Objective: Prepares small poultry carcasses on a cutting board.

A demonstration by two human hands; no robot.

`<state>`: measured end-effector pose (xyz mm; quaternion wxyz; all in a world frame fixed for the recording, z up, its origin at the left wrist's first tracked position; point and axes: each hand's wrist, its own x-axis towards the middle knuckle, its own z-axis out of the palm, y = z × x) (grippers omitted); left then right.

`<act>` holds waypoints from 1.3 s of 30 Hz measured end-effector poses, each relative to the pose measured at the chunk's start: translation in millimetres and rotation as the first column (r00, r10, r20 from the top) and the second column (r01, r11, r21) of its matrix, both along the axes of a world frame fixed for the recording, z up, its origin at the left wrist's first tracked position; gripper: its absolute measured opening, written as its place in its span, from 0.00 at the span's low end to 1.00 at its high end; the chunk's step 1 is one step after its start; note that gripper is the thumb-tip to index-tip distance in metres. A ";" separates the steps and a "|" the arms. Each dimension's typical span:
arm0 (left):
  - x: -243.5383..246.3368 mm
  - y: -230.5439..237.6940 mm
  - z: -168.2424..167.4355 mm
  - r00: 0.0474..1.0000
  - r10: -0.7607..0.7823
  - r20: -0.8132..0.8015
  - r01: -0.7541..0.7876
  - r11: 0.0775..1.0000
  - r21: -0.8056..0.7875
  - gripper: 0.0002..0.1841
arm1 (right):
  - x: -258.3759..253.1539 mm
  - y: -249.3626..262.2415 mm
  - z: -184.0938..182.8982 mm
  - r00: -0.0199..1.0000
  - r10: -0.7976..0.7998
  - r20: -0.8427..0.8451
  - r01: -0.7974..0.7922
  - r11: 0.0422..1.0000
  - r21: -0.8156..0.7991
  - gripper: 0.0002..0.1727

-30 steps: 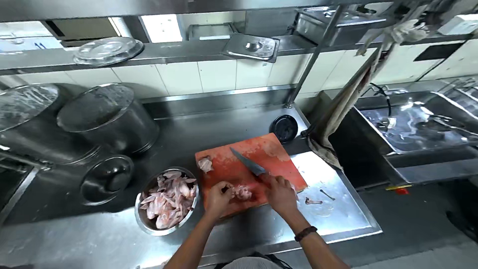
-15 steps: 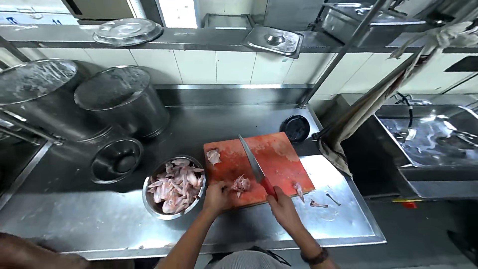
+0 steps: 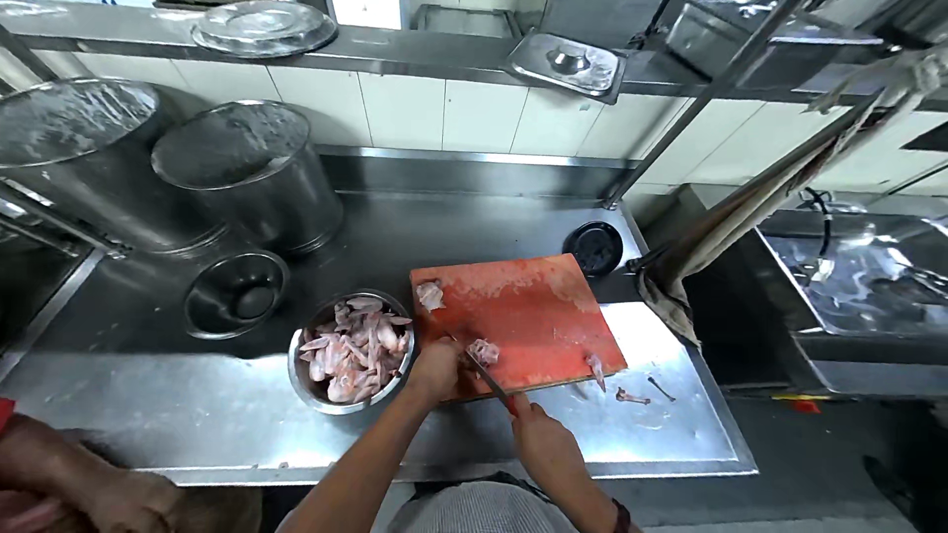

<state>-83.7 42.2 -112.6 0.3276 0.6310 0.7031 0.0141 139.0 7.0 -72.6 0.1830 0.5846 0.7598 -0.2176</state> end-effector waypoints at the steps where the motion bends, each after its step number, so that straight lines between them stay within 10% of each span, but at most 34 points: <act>1: 0.1 1.2 -0.7 1.000 -0.009 -0.001 0.009 1.000 -0.001 0.16 | 0.2 -1.3 -1.7 1.000 0.001 0.014 -0.001 1.000 0.018 0.22; 25: -1.9 -13.0 -10.1 0.997 0.071 -0.017 -0.070 0.995 0.065 0.16 | -17.3 -1.4 -19.3 0.995 -0.065 -0.077 0.052 0.986 -0.157 0.22; 39: 22.2 -78.6 -3.8 0.934 0.284 0.218 -0.282 0.959 -0.041 0.15 | 96.8 -71.9 -23.6 0.958 -0.213 -0.190 0.181 0.968 -0.173 0.25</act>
